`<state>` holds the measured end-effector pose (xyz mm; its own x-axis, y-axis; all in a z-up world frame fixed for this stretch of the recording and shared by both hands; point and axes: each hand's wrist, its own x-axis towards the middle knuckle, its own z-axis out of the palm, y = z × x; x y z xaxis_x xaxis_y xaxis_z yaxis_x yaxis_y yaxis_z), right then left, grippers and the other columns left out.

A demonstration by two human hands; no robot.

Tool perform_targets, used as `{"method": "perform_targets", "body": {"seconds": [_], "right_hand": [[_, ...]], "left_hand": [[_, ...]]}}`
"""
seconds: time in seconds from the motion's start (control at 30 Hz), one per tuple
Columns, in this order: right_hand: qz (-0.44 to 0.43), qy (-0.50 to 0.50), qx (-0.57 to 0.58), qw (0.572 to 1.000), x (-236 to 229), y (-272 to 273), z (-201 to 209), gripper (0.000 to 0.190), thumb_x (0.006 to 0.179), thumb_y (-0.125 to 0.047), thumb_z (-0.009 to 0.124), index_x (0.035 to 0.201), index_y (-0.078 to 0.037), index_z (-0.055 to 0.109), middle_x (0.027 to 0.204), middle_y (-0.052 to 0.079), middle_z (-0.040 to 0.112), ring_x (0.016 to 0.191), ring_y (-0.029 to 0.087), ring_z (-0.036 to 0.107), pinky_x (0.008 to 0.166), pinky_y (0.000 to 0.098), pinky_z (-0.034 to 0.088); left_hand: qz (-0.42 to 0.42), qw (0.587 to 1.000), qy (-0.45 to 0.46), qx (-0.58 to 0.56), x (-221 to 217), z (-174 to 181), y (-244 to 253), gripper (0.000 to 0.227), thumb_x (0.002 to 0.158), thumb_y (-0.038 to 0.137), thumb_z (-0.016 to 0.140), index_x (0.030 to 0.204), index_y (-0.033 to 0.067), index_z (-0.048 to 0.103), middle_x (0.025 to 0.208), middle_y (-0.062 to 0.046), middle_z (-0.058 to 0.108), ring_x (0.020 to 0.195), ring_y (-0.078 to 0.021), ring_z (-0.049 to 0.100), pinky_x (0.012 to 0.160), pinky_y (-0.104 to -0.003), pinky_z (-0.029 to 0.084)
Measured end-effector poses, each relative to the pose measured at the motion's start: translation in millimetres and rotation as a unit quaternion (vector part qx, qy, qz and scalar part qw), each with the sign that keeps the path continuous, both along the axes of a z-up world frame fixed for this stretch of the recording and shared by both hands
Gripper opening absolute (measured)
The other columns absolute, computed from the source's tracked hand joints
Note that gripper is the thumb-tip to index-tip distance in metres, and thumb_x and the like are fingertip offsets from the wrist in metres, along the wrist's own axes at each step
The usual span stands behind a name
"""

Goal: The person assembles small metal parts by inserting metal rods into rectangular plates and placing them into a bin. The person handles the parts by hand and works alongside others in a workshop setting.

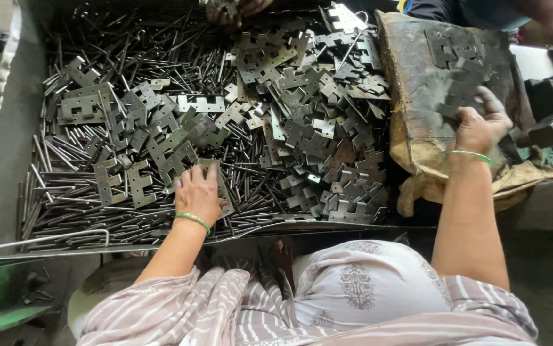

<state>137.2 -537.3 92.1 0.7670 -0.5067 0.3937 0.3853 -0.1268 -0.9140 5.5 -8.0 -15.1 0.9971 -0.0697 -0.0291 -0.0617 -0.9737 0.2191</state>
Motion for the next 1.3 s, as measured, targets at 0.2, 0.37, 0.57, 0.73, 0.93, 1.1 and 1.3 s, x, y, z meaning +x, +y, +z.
{"method": "perform_targets", "body": {"seconds": [0.2, 0.37, 0.57, 0.73, 0.93, 1.1, 1.3], "right_hand": [[-0.122, 0.422, -0.649, 0.621, -18, -20, -29, 0.039, 0.109, -0.015, 0.054, 0.146, -0.012, 0.062, 0.12, 0.025, 0.067, 0.097, 0.037, 0.07, 0.085, 0.0467, 0.059], [-0.096, 0.132, -0.83, 0.533, -20, 79, -10, 0.044, 0.103, -0.028, 0.059, 0.138, -0.001, 0.064, 0.131, 0.024, 0.068, 0.119, 0.032, 0.067, 0.091, 0.0357, 0.059], [0.131, 0.048, -0.781, 0.608, -31, 210, -41, 0.065, 0.084, -0.043, 0.071, 0.133, -0.001, 0.061, 0.13, 0.025, 0.059, 0.121, 0.037, 0.055, 0.102, 0.0533, 0.045], [0.186, 0.147, -0.744, 0.625, -34, 222, -55, 0.056, 0.088, -0.031, 0.068, 0.136, -0.002, 0.059, 0.134, 0.017, 0.059, 0.128, 0.034, 0.055, 0.104, 0.0479, 0.046], [0.121, 0.0, -0.727, 0.676, -36, 213, -66, 0.043, 0.101, -0.017, 0.064, 0.133, 0.011, 0.062, 0.124, 0.031, 0.066, 0.094, 0.037, 0.072, 0.083, 0.0394, 0.061], [0.218, 0.09, -0.414, 0.879, -35, 194, -47, 0.024, 0.101, -0.009, 0.063, 0.119, 0.004, 0.07, 0.109, 0.02, 0.075, 0.091, 0.033, 0.074, 0.08, 0.0377, 0.061], [0.247, 0.321, 0.221, 0.887, -30, 186, -15, 0.019, 0.104, -0.016, 0.056, 0.116, -0.004, 0.062, 0.101, 0.009, 0.07, 0.086, 0.021, 0.073, 0.074, 0.04, 0.066]], "left_hand": [[-0.008, 0.998, 0.018, -0.067, -1, 9, -3, 0.061, 0.071, 0.036, 0.089, 0.121, 0.0107, 0.064, 0.112, -0.013, 0.067, 0.106, -0.0363, 0.064, 0.092, -0.05, 0.051], [-0.08, 0.925, -0.093, -0.36, 2, 9, -8, 0.021, 0.081, 0.017, 0.084, 0.096, 0.0121, 0.071, 0.085, -0.011, 0.077, 0.076, -0.032, 0.078, 0.069, -0.041, 0.062], [0.106, 0.327, 0.051, -0.938, 12, 35, 2, 0.032, 0.086, -0.014, 0.07, 0.104, 0.0094, 0.058, 0.105, -0.016, 0.077, 0.097, -0.0275, 0.075, 0.087, -0.031, 0.062], [-0.012, 0.418, 0.134, -0.899, 8, 38, 5, 0.055, 0.077, -0.014, 0.063, 0.128, 0.0061, 0.063, 0.115, -0.013, 0.072, 0.109, -0.0242, 0.074, 0.099, -0.034, 0.062], [-0.059, 0.995, -0.041, -0.068, 21, -18, -26, 0.029, 0.072, 0.008, 0.069, 0.101, 0.0056, 0.07, 0.107, -0.015, 0.069, 0.105, -0.0318, 0.064, 0.096, -0.048, 0.047], [-0.022, 0.995, -0.091, 0.018, 30, -50, -35, 0.017, 0.085, 0.015, 0.062, 0.099, 0.009, 0.069, 0.102, -0.011, 0.069, 0.104, -0.0275, 0.064, 0.093, -0.044, 0.048], [-0.053, 0.989, -0.132, -0.037, 25, -52, -39, 0.014, 0.089, 0.009, 0.061, 0.102, 0.0069, 0.065, 0.101, -0.012, 0.069, 0.103, -0.03, 0.065, 0.092, -0.045, 0.048]]}}
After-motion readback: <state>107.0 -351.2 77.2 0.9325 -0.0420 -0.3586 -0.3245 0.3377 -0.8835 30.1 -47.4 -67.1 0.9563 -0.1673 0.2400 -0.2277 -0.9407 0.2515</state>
